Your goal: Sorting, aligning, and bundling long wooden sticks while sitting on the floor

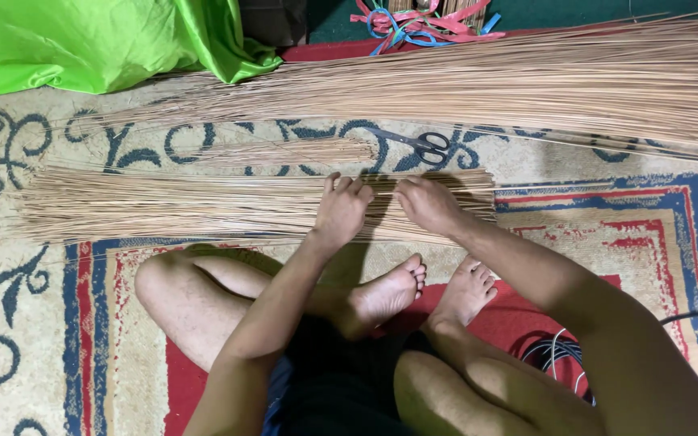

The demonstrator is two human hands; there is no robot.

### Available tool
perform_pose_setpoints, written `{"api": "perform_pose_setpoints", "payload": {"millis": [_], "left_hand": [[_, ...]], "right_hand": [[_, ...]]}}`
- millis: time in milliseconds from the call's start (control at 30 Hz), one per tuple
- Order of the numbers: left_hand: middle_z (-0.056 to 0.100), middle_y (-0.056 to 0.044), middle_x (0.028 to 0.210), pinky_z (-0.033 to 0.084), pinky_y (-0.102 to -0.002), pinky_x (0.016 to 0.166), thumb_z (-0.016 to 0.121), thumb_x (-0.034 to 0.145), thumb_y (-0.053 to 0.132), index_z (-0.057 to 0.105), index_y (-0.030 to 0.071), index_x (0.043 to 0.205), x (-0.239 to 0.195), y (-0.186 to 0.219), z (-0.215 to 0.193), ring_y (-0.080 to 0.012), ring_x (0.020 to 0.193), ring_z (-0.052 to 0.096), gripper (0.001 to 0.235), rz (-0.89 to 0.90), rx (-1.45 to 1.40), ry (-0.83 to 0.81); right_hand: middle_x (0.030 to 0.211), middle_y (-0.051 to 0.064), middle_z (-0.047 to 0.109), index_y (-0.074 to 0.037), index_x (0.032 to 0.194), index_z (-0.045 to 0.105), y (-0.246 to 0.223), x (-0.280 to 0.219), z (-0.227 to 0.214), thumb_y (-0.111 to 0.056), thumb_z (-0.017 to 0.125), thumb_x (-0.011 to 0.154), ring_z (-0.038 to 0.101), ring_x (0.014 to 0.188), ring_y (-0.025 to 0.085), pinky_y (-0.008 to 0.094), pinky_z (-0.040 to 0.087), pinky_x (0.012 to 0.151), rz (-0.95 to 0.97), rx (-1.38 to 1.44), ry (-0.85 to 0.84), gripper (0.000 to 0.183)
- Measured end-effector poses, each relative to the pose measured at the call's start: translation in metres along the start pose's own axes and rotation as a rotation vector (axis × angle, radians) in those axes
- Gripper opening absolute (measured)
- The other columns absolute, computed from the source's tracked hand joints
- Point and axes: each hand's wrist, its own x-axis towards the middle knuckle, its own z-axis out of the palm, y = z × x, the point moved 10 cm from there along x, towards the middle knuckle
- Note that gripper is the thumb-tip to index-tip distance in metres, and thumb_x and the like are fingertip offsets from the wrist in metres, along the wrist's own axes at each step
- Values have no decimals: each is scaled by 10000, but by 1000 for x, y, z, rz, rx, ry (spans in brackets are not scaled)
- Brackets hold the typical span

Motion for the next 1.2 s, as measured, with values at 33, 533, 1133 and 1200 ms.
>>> {"api": "perform_pose_setpoints", "payload": {"millis": [33,533,1133,1200], "left_hand": [[728,-44,995,378,-495,1089,655,964,218,710,173,958,2,2,8,-220,1017,698,72,2,0,1],[702,-87,1011,339,-532,1097,563,1042,280,709,150,1005,-59,-116,29,-261,1042,692,199,-163,109,-21],[690,18,842,459,-391,865,701,891,218,695,211,881,1,4,45,-190,795,711,13,-17,30,115],[691,37,838,445,-406,873,693,879,196,707,233,877,-2,-10,55,-186,794,714,39,-24,44,109]], "right_hand": [[897,120,693,-100,990,676,-5,4,1,-213,577,993,726,898,365,468,590,748,2,-1,1,151],[834,145,644,-98,1008,687,76,-46,-22,-169,613,940,711,873,398,478,573,752,-28,-226,139,123],[873,157,662,-68,1031,678,17,-43,-25,-155,585,991,709,888,405,449,584,734,-57,37,125,134],[910,147,653,-100,1096,657,33,-47,-35,-215,554,1024,697,934,409,472,572,745,34,-10,78,171]]}}
